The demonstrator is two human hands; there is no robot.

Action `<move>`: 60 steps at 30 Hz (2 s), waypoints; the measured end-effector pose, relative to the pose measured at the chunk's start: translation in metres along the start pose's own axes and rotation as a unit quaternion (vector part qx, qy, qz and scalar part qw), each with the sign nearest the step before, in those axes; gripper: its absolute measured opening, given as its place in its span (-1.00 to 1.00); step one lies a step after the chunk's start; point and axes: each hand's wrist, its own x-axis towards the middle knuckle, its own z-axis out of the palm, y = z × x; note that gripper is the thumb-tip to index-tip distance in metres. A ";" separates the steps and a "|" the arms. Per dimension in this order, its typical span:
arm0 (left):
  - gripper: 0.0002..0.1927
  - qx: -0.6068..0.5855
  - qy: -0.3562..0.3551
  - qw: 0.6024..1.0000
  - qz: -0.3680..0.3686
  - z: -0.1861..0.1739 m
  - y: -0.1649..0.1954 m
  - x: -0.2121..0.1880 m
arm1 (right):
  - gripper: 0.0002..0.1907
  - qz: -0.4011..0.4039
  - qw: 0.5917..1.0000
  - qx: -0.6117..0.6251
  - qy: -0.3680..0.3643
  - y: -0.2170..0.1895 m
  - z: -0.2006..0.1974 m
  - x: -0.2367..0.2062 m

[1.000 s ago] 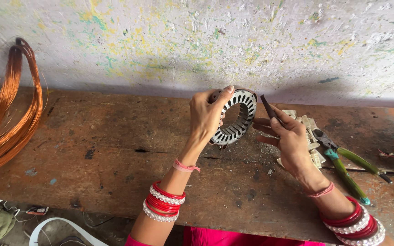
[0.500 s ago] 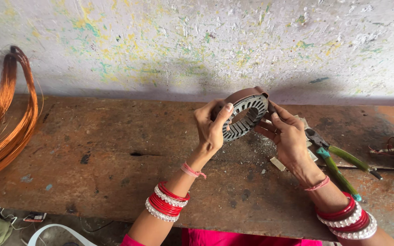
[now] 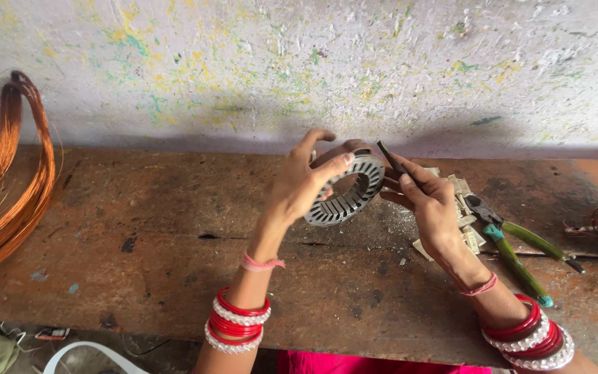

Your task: The person inserts small white insulator pieces into the slots of a motor stator core using both hands. They rotate the stator to access different slots and continue placing insulators throughout the clip.

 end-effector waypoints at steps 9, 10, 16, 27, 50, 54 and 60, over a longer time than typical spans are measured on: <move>-0.43 -0.153 0.013 0.988 -0.010 0.010 -0.009 0.002 | -0.62 -0.075 0.988 -0.116 0.066 -0.013 0.005 -0.007; -0.43 -0.162 0.040 0.986 -0.008 0.017 -0.011 0.003 | -0.62 -0.084 0.986 -0.130 0.066 -0.014 0.003 -0.008; -0.40 -0.134 0.110 0.985 -0.001 0.029 -0.024 0.013 | -0.61 -0.229 0.939 -0.256 -0.031 -0.010 -0.004 -0.012; -0.46 -0.163 0.129 0.978 -0.023 0.019 -0.025 0.013 | -0.40 -0.273 0.755 -0.583 -0.124 -0.019 0.014 -0.018; -0.49 -0.103 0.117 0.987 0.033 0.030 -0.013 0.007 | -0.47 -0.130 0.858 -0.480 -0.131 0.000 0.020 -0.021; -0.43 -0.091 0.119 0.988 0.035 0.032 -0.009 0.002 | -0.40 -0.189 0.767 -0.606 -0.100 -0.005 0.019 -0.021; -0.46 -0.075 0.111 0.989 0.060 0.036 -0.003 -0.003 | -0.55 -0.239 0.791 -0.557 -0.083 -0.015 0.021 -0.025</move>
